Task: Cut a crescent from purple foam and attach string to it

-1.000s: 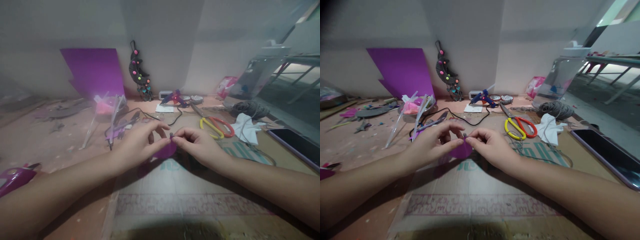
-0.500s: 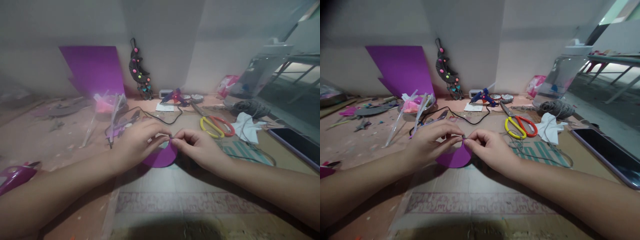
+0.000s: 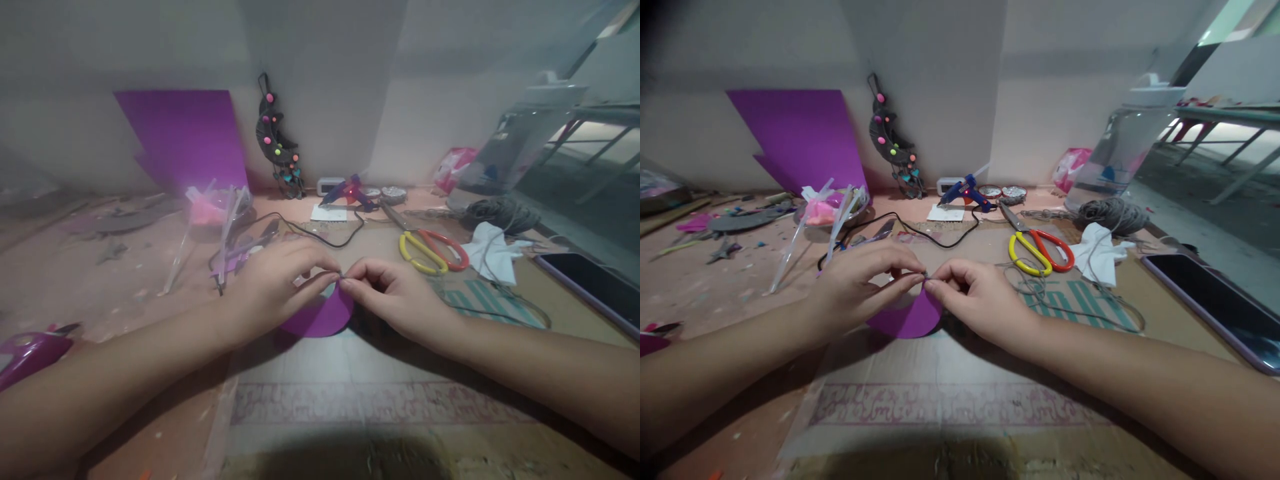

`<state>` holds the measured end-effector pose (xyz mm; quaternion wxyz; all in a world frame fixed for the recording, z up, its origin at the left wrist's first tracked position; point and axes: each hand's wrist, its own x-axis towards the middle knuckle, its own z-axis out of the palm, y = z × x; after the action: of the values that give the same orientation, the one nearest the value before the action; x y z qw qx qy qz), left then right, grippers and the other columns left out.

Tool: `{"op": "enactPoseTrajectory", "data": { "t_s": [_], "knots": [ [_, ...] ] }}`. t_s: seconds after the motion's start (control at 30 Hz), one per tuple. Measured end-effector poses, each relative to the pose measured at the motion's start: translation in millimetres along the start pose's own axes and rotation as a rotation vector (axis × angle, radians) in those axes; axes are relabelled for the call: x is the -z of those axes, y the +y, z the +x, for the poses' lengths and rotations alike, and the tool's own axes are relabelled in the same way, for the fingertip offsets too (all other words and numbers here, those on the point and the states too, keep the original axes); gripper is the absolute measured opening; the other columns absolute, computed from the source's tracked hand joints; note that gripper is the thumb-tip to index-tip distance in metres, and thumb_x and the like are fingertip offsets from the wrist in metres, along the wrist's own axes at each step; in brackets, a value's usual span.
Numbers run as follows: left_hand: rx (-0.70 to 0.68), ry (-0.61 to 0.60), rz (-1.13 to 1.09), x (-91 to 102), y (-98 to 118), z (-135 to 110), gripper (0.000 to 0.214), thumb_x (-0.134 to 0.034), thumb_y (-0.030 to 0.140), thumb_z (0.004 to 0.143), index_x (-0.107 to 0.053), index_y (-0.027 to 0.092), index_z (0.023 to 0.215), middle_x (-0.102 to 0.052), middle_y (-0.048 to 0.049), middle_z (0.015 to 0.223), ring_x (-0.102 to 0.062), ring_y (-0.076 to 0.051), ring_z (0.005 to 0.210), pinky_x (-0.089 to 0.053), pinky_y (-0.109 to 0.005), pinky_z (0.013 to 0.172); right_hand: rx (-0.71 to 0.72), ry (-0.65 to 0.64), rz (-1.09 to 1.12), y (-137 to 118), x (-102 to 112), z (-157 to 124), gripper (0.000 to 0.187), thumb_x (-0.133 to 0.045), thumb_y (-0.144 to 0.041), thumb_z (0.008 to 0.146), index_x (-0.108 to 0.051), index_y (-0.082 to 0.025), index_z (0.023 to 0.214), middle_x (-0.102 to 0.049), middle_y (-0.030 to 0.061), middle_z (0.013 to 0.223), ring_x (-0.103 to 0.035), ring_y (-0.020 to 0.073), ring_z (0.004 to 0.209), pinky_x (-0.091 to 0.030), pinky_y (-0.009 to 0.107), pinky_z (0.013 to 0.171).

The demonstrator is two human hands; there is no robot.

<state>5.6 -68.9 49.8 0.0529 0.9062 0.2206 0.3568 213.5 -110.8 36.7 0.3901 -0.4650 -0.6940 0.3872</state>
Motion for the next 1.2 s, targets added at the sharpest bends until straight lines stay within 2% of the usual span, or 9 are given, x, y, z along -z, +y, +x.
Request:
{"op": "enactPoseTrajectory", "data": {
  "t_s": [0.23,0.33,0.43,0.5,0.7,0.83,0.93,1.1,1.2],
  "knots": [
    [-0.021,0.008,0.019,-3.1,-4,0,0.011,-0.058,0.020,0.097,-0.069,0.018,0.098,-0.074,-0.0032,0.094,-0.068,-0.015,0.089,-0.050,-0.027,0.078,-0.005,-0.005,0.020,2,0,0,0.018,-0.061,-0.033,0.088,-0.065,-0.019,0.077,-0.062,-0.0019,0.066,-0.054,0.0113,0.060,-0.041,0.025,0.056],
    [0.039,0.014,-0.011,-3.0,-4,-2,0.024,-0.053,0.018,0.099,-0.064,0.021,0.121,-0.074,-0.0031,0.103,-0.068,-0.015,0.094,-0.051,-0.028,0.082,-0.040,0.002,0.110,3,1,2,0.019,-0.061,-0.035,0.088,-0.062,-0.019,0.077,-0.057,-0.0037,0.061,-0.050,0.0102,0.053,-0.039,0.024,0.052],
    [0.159,-0.029,-0.047,-3.9,-1,-4,0.041,-0.058,0.023,0.097,-0.052,0.024,0.138,-0.074,-0.0018,0.106,-0.067,-0.014,0.086,-0.052,-0.029,0.079,-0.062,0.014,0.139,5,1,4,0.020,-0.061,-0.036,0.088,-0.061,-0.019,0.078,-0.053,-0.0050,0.060,-0.047,0.0096,0.052,-0.038,0.024,0.050],
    [0.211,-0.047,-0.087,-7.3,1,-5,0.043,-0.062,0.025,0.095,-0.053,0.025,0.137,-0.073,-0.0007,0.103,-0.067,-0.014,0.084,-0.052,-0.028,0.078,-0.046,0.015,0.125,6,1,5,0.021,-0.060,-0.038,0.089,-0.061,-0.019,0.078,-0.052,-0.0051,0.061,-0.045,0.0095,0.053,-0.037,0.024,0.051],
    [0.363,-0.007,-0.245,-28.3,0,-10,0.028,-0.061,0.023,0.095,-0.062,0.019,0.122,-0.072,-0.0012,0.091,-0.068,-0.013,0.083,-0.056,-0.025,0.075,-0.065,-0.017,0.083,19,1,12,0.024,-0.059,-0.040,0.090,-0.062,-0.018,0.080,-0.051,-0.0050,0.060,-0.045,0.0099,0.052,-0.035,0.024,0.050],
    [0.371,0.010,-0.302,-35.3,-3,-11,0.021,-0.061,0.022,0.094,-0.065,0.019,0.115,-0.073,-0.0017,0.093,-0.068,-0.013,0.083,-0.056,-0.026,0.076,-0.050,-0.026,0.026,25,3,17,0.022,-0.062,-0.039,0.088,-0.065,-0.018,0.089,-0.058,-0.0016,0.071,-0.050,0.0112,0.060,-0.038,0.025,0.055],
    [0.384,0.012,-0.312,-35.5,-6,-10,0.022,-0.061,0.021,0.094,-0.065,0.020,0.116,-0.073,-0.0012,0.094,-0.068,-0.012,0.083,-0.056,-0.025,0.076,-0.051,-0.010,0.057,26,4,18,0.023,-0.065,-0.038,0.086,-0.060,-0.019,0.100,-0.054,-0.0047,0.067,-0.049,0.0111,0.058,-0.038,0.025,0.054],
    [0.452,-0.001,-0.334,-36.7,-10,-9,0.026,-0.062,0.020,0.092,-0.064,0.018,0.118,-0.072,-0.0010,0.088,-0.068,-0.013,0.081,-0.056,-0.026,0.075,-0.027,0.029,0.101,28,5,21,0.016,-0.062,-0.034,0.089,-0.058,-0.019,0.090,-0.057,-0.0030,0.072,-0.052,0.0104,0.059,-0.042,0.026,0.056],
    [0.442,-0.003,-0.352,-38.1,-10,-10,0.027,-0.061,0.021,0.092,-0.064,0.018,0.119,-0.072,-0.0016,0.088,-0.068,-0.014,0.081,-0.056,-0.027,0.075,-0.042,0.037,0.083,30,8,24,0.020,-0.063,-0.033,0.088,-0.059,-0.019,0.101,-0.057,-0.0034,0.073,-0.054,0.0115,0.060,-0.043,0.026,0.057]
  ]
}}
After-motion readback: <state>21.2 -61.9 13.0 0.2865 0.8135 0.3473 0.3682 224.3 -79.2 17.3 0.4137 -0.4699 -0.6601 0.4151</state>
